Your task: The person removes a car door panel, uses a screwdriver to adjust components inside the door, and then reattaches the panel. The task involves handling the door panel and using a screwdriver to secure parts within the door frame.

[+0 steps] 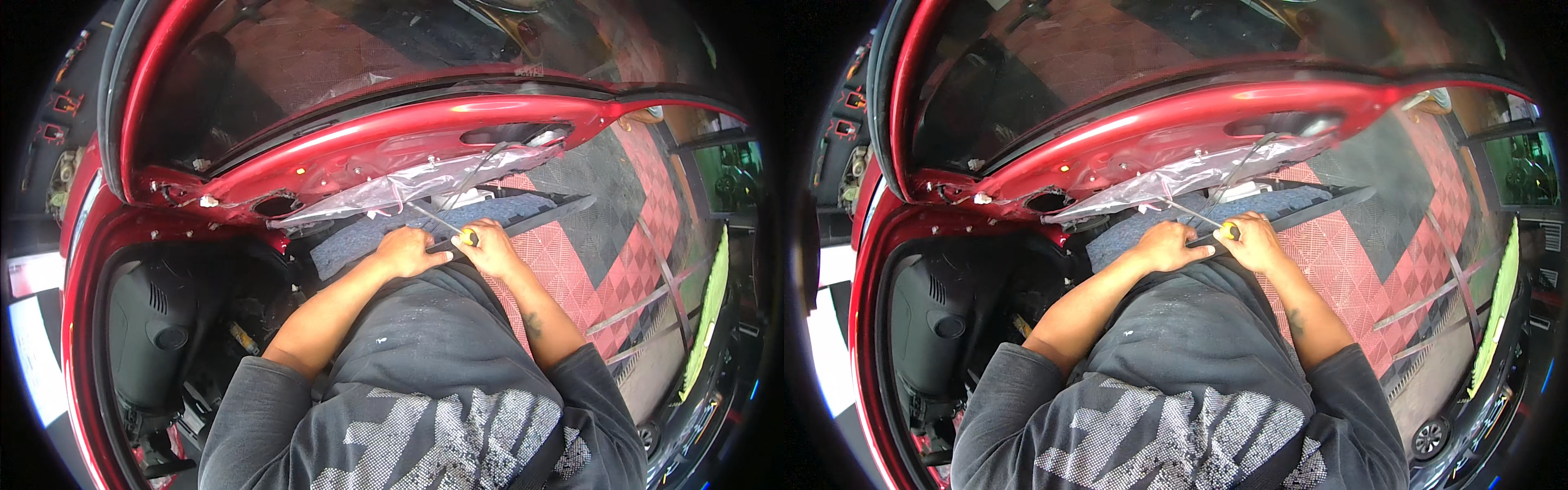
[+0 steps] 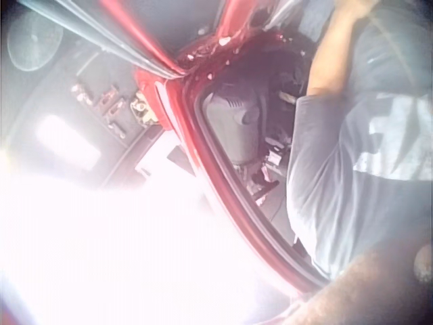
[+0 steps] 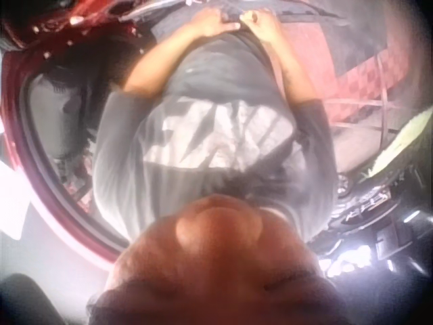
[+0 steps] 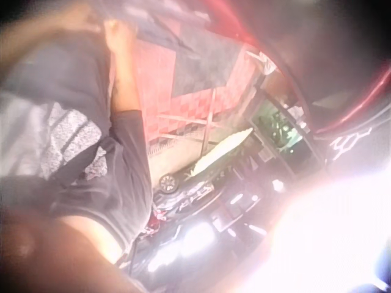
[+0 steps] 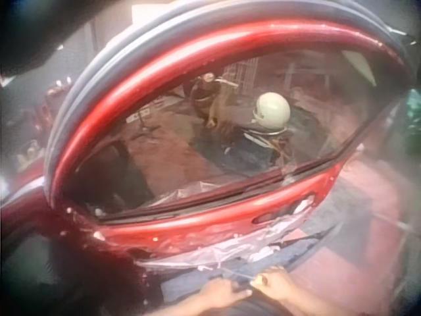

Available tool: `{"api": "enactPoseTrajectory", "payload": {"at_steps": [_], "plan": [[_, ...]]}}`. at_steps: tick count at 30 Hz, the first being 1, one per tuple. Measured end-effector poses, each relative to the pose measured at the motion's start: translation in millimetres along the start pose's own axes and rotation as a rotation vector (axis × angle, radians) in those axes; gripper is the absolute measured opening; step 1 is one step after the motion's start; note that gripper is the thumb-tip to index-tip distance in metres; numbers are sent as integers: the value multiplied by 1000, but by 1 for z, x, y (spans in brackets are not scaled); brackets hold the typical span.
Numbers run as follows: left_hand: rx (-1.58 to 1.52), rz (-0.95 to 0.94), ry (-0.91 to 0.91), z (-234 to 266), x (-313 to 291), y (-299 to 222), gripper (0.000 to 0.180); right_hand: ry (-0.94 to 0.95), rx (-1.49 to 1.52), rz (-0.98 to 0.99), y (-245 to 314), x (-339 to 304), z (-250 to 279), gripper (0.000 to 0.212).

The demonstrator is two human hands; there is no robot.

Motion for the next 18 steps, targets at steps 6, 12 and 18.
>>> {"api": "enactPoseTrajectory", "payload": {"at_steps": [6, 12, 18], "plan": [[-558, -162, 158, -30, 38, 65, 50, 50, 49, 100, 22, 11, 2, 26], [-14, 128, -227, 58, 88, 87, 65, -30, 41, 128, 10, 9, 3, 28], [-146, 172, -181, -5, 132, 94, 56, 41, -21, 107, 11, 22, -6, 27]]}}
Point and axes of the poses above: each hand's wrist, its own x-axis towards the middle knuckle, its own z-axis out of the back of the hand, y = z × x, the point moved 10 cm from there along x, towards the middle knuckle, and after that the axes turned 8 degrees about x, right-handed, at the moved point
